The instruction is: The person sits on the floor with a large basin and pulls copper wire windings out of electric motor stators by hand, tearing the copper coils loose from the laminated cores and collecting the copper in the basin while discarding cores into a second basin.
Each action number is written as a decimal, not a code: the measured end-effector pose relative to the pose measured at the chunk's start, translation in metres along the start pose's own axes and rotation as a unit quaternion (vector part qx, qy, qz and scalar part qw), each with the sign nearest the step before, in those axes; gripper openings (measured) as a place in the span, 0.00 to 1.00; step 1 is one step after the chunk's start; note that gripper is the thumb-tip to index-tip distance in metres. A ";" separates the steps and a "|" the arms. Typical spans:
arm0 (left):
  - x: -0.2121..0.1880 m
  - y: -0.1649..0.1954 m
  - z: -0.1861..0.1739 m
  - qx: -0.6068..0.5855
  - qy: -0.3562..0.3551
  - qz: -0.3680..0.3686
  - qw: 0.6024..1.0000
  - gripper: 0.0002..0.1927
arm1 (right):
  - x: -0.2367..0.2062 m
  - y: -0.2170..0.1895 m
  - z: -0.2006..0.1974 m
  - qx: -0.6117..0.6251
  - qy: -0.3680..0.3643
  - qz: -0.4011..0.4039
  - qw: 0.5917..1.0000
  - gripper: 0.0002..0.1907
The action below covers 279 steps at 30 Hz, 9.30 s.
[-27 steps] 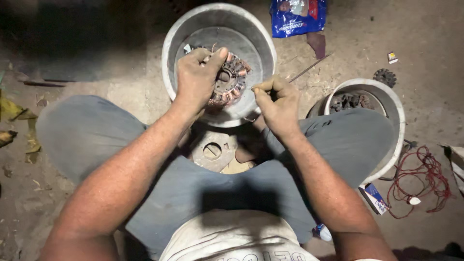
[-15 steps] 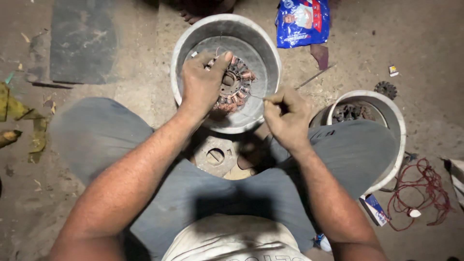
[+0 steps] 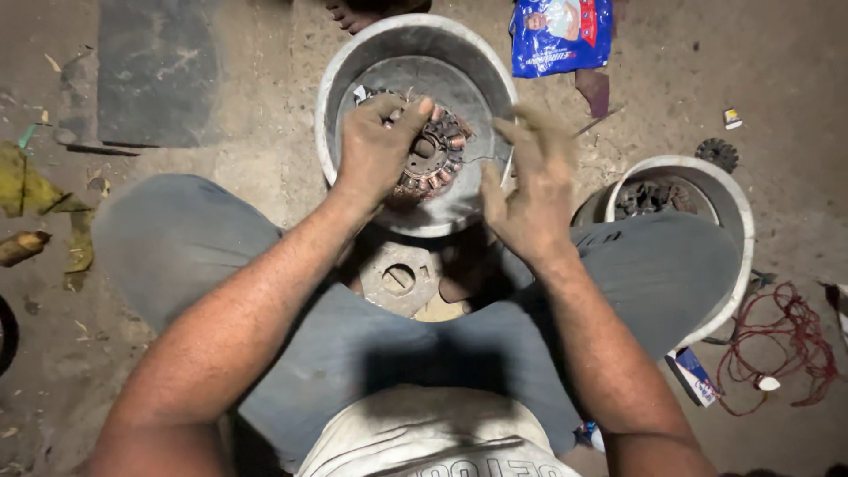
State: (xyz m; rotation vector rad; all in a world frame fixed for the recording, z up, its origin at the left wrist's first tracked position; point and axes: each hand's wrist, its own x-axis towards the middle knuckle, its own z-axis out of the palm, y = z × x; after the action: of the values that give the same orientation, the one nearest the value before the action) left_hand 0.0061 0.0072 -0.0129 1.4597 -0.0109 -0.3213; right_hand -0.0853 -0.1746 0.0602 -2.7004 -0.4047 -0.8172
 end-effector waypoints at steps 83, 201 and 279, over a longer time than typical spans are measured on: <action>-0.003 0.007 0.001 -0.048 0.059 0.005 0.997 0.15 | -0.012 0.002 0.017 0.107 -0.088 0.100 0.985 0.10; 0.000 0.014 -0.005 0.055 -0.031 0.046 0.997 0.19 | -0.024 0.003 0.024 0.232 -0.016 0.184 0.955 0.04; -0.008 0.030 -0.018 -0.016 0.058 0.013 0.998 0.15 | -0.040 -0.012 0.030 0.380 -0.035 0.275 0.882 0.03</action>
State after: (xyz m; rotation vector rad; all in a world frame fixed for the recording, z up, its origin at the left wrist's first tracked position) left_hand 0.0084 0.0289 0.0159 1.4427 0.0685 -0.2148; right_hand -0.1067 -0.1599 0.0156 -1.9354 0.0489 -0.2933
